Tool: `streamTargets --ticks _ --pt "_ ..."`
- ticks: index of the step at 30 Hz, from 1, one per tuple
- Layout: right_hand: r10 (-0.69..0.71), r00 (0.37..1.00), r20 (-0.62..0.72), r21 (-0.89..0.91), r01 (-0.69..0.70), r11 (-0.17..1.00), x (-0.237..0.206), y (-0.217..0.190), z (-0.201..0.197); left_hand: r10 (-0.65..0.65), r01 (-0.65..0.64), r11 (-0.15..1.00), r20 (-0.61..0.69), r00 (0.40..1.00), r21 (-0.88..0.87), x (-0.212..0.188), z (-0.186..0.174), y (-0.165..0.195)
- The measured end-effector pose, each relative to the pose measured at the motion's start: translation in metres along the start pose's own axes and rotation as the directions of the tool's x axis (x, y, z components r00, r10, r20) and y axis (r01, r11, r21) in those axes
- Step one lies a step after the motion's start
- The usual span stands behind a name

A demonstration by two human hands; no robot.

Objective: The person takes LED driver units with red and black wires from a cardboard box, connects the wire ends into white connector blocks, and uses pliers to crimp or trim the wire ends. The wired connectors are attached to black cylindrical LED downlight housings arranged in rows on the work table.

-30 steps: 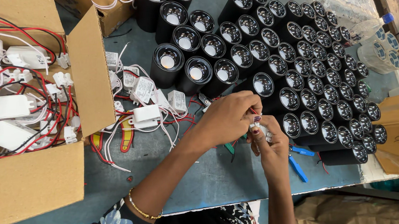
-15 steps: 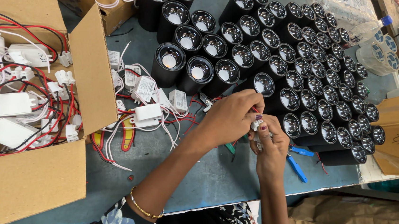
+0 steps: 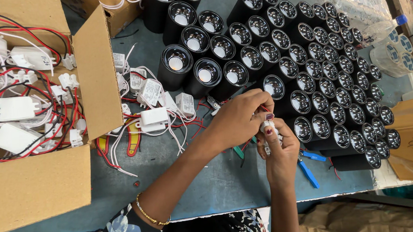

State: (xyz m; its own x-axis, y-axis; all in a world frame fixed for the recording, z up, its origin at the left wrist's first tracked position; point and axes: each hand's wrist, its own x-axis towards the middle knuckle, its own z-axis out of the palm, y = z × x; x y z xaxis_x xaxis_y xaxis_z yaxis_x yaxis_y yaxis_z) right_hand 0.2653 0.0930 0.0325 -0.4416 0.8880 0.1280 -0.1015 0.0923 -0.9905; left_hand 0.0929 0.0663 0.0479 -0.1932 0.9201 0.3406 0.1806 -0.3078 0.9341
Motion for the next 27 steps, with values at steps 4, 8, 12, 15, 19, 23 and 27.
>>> streamTargets --ticks 4,8,12,15,19,23,27 --pt "-0.052 0.998 -0.045 -0.059 0.049 0.997 0.0 -0.004 0.001 0.043 -0.044 0.999 -0.026 0.999 -0.021 0.0 0.001 0.001" --pt "-0.111 0.985 -0.13 -0.227 0.08 0.971 -0.008 -0.003 0.006 0.071 -0.094 0.978 -0.126 0.989 -0.188 0.008 -0.005 0.001" --pt "-0.04 0.998 -0.038 -0.081 0.037 0.996 -0.008 -0.003 0.003 0.018 -0.009 0.998 -0.151 0.988 0.063 0.005 -0.008 -0.004" --pt "-0.036 0.998 -0.043 0.0 0.036 0.999 -0.007 -0.007 -0.002 -0.04 0.07 0.958 -0.114 0.993 0.278 0.001 -0.003 -0.011" --pt "-0.065 0.994 -0.089 0.035 0.068 0.997 -0.004 -0.016 -0.011 0.041 0.024 0.86 -0.115 0.992 0.51 0.0 0.003 -0.024" --pt "-0.096 0.99 -0.104 0.052 0.102 0.993 -0.002 -0.021 -0.016 0.132 -0.075 0.828 -0.064 0.989 0.556 -0.002 0.008 -0.033" --pt "-0.127 0.984 -0.126 0.043 0.133 0.99 -0.003 -0.023 -0.018 0.251 -0.21 0.761 0.02 0.968 0.614 -0.007 0.018 -0.037"
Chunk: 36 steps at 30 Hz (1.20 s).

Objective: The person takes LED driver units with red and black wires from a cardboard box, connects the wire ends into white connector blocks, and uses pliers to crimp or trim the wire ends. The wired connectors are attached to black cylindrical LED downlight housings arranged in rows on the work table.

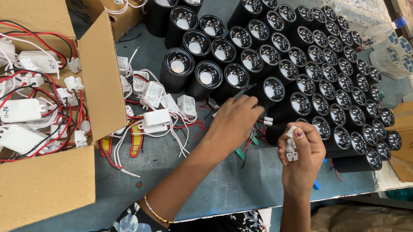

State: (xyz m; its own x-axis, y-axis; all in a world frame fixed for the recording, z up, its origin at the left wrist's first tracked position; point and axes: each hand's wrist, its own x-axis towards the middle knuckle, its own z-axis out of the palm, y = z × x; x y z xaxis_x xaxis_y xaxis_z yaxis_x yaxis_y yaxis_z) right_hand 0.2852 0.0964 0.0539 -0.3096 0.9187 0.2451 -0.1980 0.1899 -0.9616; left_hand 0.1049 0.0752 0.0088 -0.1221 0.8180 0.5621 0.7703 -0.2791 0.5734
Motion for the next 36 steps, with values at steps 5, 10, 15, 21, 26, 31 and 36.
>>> streamTargets --ticks 5,10,15,21,26,31,36 --pt "0.002 1.0 0.0 -0.004 -0.002 1.0 0.001 0.0 -0.002 0.027 -0.023 0.997 -0.065 0.998 0.068 -0.007 0.011 0.003" --pt "0.001 1.0 -0.01 0.033 -0.001 0.999 0.001 0.0 -0.003 -0.062 0.058 0.992 0.035 0.997 0.112 -0.006 0.014 0.002" --pt "0.015 1.0 -0.015 0.039 -0.015 0.999 0.0 0.001 -0.003 -0.025 0.024 0.998 0.016 1.0 0.059 -0.005 0.011 0.001" --pt "0.018 1.0 -0.008 0.017 -0.018 1.0 -0.001 0.001 -0.003 0.0 0.003 0.999 0.044 0.999 -0.053 -0.007 0.013 0.0" --pt "0.016 1.0 0.012 0.018 -0.016 1.0 0.0 0.0 -0.001 -0.034 0.04 0.983 0.04 0.999 -0.179 -0.005 0.013 0.002" --pt "0.187 0.982 0.031 -0.031 -0.186 0.982 0.0 -0.003 0.002 -0.168 0.163 0.813 0.043 0.985 -0.559 0.005 0.004 -0.002" --pt "0.382 0.917 0.114 -0.027 -0.381 0.924 0.0 0.003 0.009 -0.189 0.267 0.673 0.189 0.964 -0.69 0.015 -0.008 -0.008"
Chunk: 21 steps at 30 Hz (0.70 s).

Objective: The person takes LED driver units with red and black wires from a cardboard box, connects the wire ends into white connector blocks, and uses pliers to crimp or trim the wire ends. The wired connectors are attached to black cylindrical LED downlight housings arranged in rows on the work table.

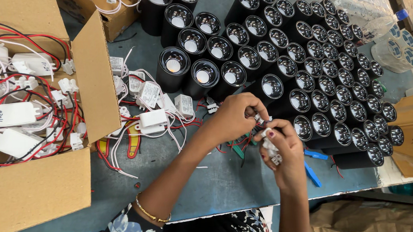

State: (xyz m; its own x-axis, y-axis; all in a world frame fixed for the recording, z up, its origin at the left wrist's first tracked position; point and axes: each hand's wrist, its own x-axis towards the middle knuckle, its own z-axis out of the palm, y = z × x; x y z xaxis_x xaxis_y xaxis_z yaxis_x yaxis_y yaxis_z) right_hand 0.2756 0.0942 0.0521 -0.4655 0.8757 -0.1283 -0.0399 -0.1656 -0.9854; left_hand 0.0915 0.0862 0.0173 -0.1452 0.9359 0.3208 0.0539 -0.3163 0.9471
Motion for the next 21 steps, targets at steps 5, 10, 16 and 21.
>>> streamTargets --ticks 5,10,16,21 --pt "0.122 0.987 0.103 0.144 -0.136 0.98 0.006 0.009 -0.001 -0.14 0.136 0.99 0.101 0.985 0.041 -0.001 -0.012 0.004" --pt "0.116 0.988 0.105 0.157 -0.132 0.979 0.009 0.016 -0.007 -0.107 0.105 0.994 0.155 0.982 0.025 -0.004 -0.012 0.004" --pt "0.091 0.995 0.05 0.144 -0.097 0.985 0.01 0.018 -0.009 -0.107 0.099 0.989 0.067 0.992 0.112 -0.003 -0.008 -0.003" --pt "0.021 1.0 0.0 0.104 -0.021 0.994 0.011 0.018 -0.003 -0.274 0.278 0.96 0.208 0.939 0.007 -0.005 -0.01 -0.001"
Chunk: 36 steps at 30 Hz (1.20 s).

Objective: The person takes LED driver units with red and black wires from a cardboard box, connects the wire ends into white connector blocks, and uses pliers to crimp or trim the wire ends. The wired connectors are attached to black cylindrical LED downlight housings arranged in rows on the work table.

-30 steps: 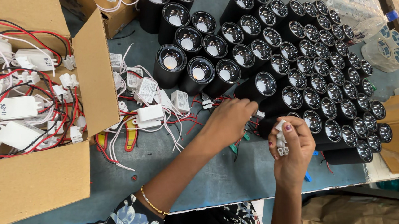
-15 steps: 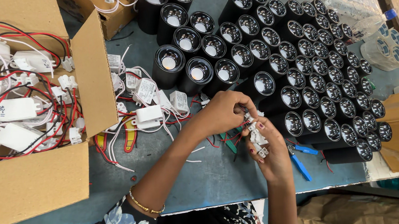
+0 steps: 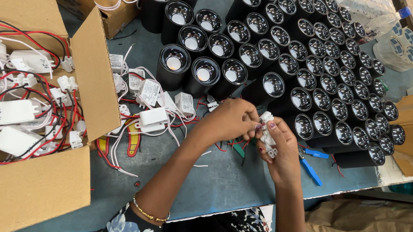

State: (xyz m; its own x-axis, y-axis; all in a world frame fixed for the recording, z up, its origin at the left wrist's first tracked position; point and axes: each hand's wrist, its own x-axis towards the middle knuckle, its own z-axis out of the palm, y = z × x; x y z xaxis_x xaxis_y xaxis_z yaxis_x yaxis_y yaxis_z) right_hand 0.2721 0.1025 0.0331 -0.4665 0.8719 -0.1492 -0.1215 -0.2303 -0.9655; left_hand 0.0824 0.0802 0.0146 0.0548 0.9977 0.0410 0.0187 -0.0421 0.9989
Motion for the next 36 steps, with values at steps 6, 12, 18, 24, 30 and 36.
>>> streamTargets --ticks 6,12,18,24,30,36 --pt "-0.111 0.993 -0.033 -0.169 0.104 0.98 0.014 0.001 0.011 0.091 -0.126 0.981 -0.222 0.971 -0.149 0.002 -0.008 0.014" --pt "-0.217 0.97 0.108 -0.412 0.243 0.878 0.023 0.001 0.019 0.118 -0.183 0.964 -0.304 0.945 -0.193 0.002 -0.012 0.022" --pt "-0.285 0.945 0.16 -0.318 0.323 0.891 0.016 -0.003 0.022 0.163 -0.19 0.981 -0.411 0.897 -0.025 0.001 -0.011 0.027" --pt "-0.299 0.95 0.089 -0.039 0.303 0.952 0.016 -0.014 0.012 0.232 -0.189 0.963 -0.244 0.941 0.19 -0.008 -0.009 0.033" --pt "-0.314 0.936 0.158 -0.128 0.335 0.934 0.014 -0.011 0.001 0.311 -0.227 0.914 -0.221 0.924 0.337 -0.013 -0.004 0.034" --pt "-0.263 0.96 0.099 -0.159 0.277 0.948 0.013 -0.01 0.0 0.338 -0.264 0.917 -0.234 0.911 0.299 -0.014 -0.005 0.033"
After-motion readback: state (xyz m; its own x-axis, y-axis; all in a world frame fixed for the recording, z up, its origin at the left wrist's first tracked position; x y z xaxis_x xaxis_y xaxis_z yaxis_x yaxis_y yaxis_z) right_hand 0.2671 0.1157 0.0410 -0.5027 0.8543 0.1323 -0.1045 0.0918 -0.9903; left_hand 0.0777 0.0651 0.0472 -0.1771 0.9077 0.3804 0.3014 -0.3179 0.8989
